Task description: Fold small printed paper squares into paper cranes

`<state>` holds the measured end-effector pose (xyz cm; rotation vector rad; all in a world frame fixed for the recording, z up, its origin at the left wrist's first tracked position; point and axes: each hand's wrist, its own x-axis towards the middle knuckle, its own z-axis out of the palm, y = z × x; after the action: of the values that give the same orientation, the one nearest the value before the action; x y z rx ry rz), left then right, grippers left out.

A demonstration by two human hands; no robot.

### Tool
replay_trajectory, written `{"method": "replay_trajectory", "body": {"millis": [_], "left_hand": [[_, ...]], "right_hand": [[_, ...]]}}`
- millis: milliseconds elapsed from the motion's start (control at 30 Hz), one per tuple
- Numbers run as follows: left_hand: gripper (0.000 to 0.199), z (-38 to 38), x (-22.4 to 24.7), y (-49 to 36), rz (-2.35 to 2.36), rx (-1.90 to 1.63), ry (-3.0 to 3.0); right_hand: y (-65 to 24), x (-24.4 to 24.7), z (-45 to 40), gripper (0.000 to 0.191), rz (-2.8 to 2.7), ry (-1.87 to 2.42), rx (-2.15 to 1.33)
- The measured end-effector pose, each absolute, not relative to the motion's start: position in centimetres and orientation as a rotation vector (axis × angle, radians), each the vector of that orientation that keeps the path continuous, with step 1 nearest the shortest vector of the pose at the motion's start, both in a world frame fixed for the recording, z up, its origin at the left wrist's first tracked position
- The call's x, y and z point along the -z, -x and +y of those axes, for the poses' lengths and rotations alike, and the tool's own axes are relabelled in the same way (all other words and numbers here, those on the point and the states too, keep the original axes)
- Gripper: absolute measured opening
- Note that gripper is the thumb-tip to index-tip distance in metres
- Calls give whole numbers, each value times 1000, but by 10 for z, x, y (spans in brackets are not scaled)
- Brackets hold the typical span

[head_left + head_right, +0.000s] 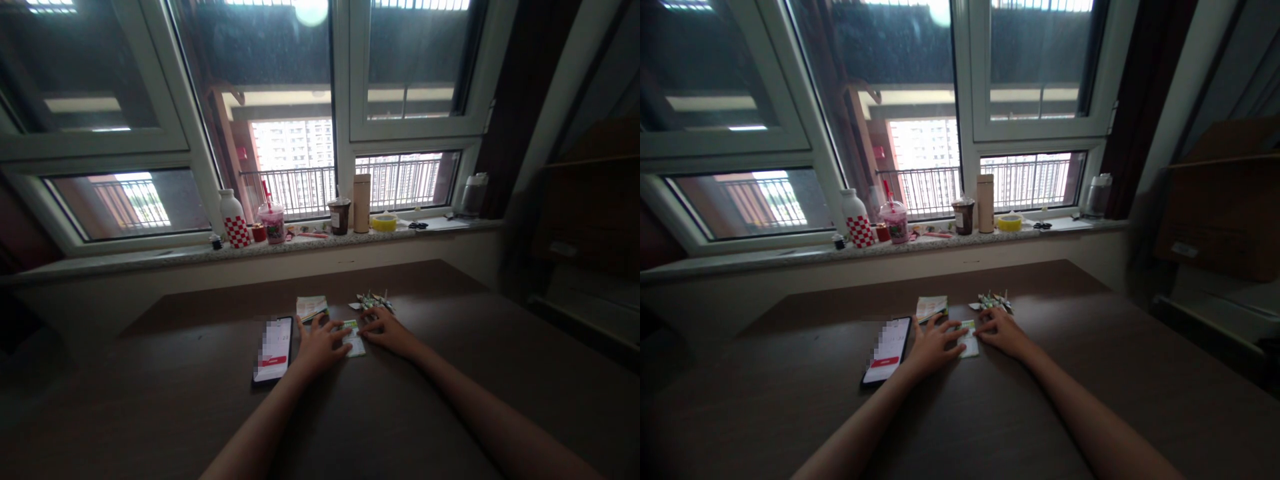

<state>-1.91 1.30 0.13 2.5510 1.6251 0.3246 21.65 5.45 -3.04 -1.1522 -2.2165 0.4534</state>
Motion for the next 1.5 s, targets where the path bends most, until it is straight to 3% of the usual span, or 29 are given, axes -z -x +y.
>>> {"method": "replay_trajectory", "body": {"millis": [667, 1133, 1367, 1500], "left_hand": [[42, 11, 0, 19, 1617, -358, -2582], [42, 11, 8, 22, 1612, -468, -2617], [27, 9, 5, 21, 1687, -657, -2538], [29, 7, 4, 22, 1648, -643, -2520]], "right_hand": [[-196, 33, 53, 28, -2217, 1358, -42], [-200, 24, 45, 31, -2301, 963, -300], [-197, 20, 40, 30, -2359, 1037, -157], [-198, 17, 37, 26, -2366, 1035, -188]]}}
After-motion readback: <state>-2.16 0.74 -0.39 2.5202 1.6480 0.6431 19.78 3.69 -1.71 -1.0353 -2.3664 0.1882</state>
